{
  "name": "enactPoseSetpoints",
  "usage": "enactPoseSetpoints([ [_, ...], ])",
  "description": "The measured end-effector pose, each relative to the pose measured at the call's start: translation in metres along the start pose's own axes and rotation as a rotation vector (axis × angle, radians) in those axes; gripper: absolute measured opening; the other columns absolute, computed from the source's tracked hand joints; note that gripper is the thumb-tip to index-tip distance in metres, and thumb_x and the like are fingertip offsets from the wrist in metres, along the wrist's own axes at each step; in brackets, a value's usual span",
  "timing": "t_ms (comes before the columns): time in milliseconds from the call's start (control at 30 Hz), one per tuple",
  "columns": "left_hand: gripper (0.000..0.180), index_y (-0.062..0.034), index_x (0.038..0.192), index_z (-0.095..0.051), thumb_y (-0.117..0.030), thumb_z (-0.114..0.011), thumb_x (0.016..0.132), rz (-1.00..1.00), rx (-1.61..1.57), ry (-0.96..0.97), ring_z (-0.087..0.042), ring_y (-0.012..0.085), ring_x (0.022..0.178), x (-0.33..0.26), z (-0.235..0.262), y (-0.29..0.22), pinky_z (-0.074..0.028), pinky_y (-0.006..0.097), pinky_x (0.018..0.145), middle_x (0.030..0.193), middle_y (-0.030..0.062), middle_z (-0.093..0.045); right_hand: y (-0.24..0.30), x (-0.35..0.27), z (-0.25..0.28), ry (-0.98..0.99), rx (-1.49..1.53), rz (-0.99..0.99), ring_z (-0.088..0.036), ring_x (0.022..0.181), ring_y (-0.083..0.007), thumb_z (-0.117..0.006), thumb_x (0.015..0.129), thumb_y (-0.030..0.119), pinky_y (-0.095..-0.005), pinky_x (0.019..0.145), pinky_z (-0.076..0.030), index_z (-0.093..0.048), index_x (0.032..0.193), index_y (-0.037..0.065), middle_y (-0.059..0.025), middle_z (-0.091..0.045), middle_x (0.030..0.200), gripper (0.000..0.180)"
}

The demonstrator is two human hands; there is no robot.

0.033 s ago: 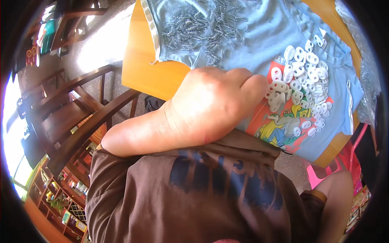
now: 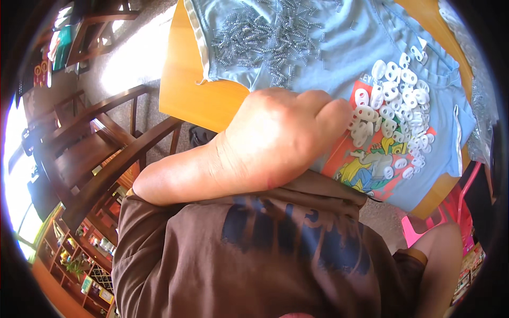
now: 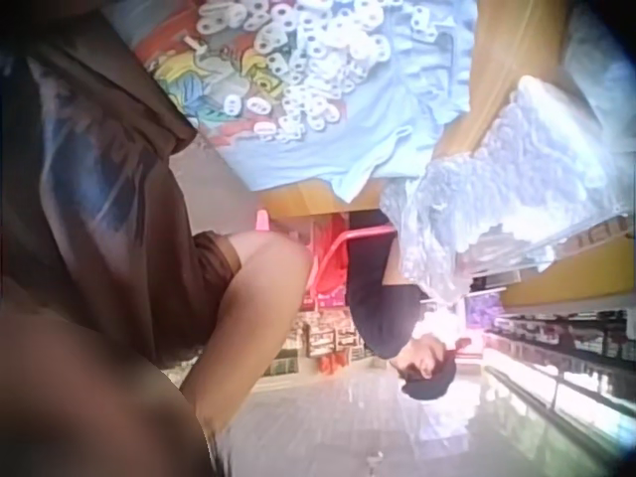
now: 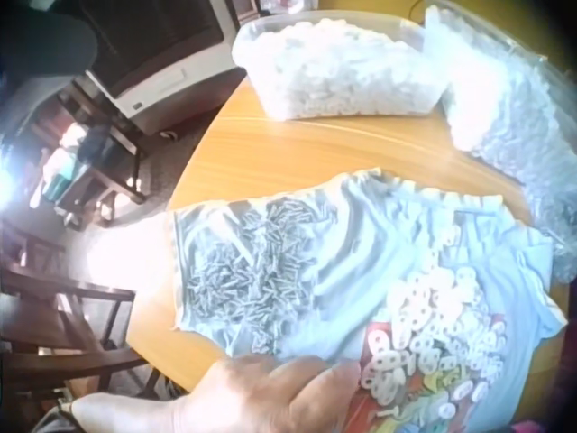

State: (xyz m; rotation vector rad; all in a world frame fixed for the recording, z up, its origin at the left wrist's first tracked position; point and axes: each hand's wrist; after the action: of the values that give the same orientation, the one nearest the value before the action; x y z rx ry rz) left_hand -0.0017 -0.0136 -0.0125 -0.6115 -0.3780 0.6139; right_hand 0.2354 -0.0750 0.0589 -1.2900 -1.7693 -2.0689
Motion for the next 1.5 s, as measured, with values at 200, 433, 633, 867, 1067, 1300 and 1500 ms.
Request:
enactPoseSetpoints([
  [200, 0.041, -0.0062, 0.102, -0.057, -0.005, -0.068, 0.062, -0.171, -0.122, -0.025, -0.051, 0.0178, 0.048, 0.005, 0.001, -0.010, -0.041, 0.029, 0.043, 0.062, 0.0021, -0.051, 0.013, 0.006, -0.003, 0.069, 0.027, -0.007, -0.050, 0.064, -0.0111, -0.046, 0.085, 0.031, -0.0230, 0.059, -0.035, -0.059, 0.103, 0.013, 0.0041, -0.053, 0.077, 0.028],
  [433, 0.041, -0.0031, 0.098, -0.059, -0.014, -0.067, 0.059, -0.227, 0.012, 0.132, -0.048, 0.0147, 0.047, 0.011, 0.003, -0.007, -0.038, 0.027, 0.043, 0.060, -0.0001, -0.044, 0.048, 0.015, -0.012, 0.125, 0.006, -0.062, -0.050, 0.064, -0.0105, -0.045, 0.088, 0.035, -0.0228, 0.059, -0.034, -0.059, 0.105, 0.015, 0.0058, -0.053, 0.077, 0.030],
  [633, 0.041, -0.0037, 0.098, -0.058, -0.010, -0.064, 0.058, -0.293, 0.059, 0.058, -0.049, 0.0157, 0.049, 0.029, -0.002, -0.012, -0.038, 0.027, 0.042, 0.062, 0.0000, -0.047, 0.019, -0.041, -0.019, -0.333, 0.295, -0.386, -0.050, 0.059, -0.0154, -0.073, 0.071, 0.020, -0.0253, 0.045, -0.033, -0.063, 0.089, 0.005, -0.0039, -0.055, 0.077, 0.025],
  [867, 0.038, -0.0064, 0.100, -0.059, -0.011, -0.059, 0.063, -0.242, 0.151, 0.178, -0.057, 0.0155, 0.059, 0.042, -0.011, -0.018, -0.042, 0.028, 0.049, 0.074, -0.0001, -0.057, -0.010, -0.049, -0.020, -0.579, 0.153, -0.333, -0.047, 0.043, -0.0144, -0.069, 0.068, 0.005, -0.0254, 0.043, -0.034, -0.056, 0.099, -0.008, -0.0064, -0.053, 0.064, 0.036],
  [1067, 0.035, -0.0063, 0.098, -0.060, -0.011, -0.058, 0.064, -0.281, 0.172, 0.207, -0.058, 0.0155, 0.060, 0.045, -0.009, -0.021, -0.043, 0.028, 0.051, 0.077, 0.0002, -0.058, -0.004, -0.040, -0.044, -1.121, -0.025, -0.508, -0.046, 0.058, -0.0071, -0.066, 0.069, 0.004, -0.0206, 0.054, -0.034, -0.058, 0.097, -0.008, -0.0083, -0.059, 0.080, 0.032],
  [1300, 0.028, -0.0053, 0.092, -0.061, -0.002, -0.065, 0.064, -0.233, -0.190, 0.058, -0.059, 0.0182, 0.060, 0.042, -0.009, -0.017, -0.044, 0.027, 0.051, 0.080, 0.0051, -0.060, -0.017, -0.011, -0.053, -1.397, -0.352, -0.750, -0.047, 0.065, -0.0071, -0.062, 0.074, -0.001, -0.0213, 0.060, -0.038, -0.059, 0.100, -0.004, -0.0049, -0.057, 0.080, 0.026],
  [1500, 0.009, -0.0027, 0.092, -0.056, -0.003, -0.058, 0.084, 0.459, -1.212, 0.240, -0.048, 0.0016, 0.061, 0.031, 0.016, -0.027, -0.039, 0.018, 0.054, 0.073, -0.0044, -0.056, -0.040, 0.000, -0.035, -0.999, -0.646, -0.630, -0.057, 0.073, -0.0171, -0.060, 0.076, -0.003, -0.0255, 0.066, -0.045, -0.058, 0.098, -0.002, -0.0096, -0.058, 0.083, 0.022],
])
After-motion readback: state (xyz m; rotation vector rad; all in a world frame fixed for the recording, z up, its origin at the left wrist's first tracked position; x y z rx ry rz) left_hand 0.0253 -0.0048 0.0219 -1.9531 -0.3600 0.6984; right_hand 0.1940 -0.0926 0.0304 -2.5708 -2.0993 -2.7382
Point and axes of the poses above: each hand's wrist, its own x-axis towards the middle knuckle, its own z-axis out of the back of the hand, y = z × x
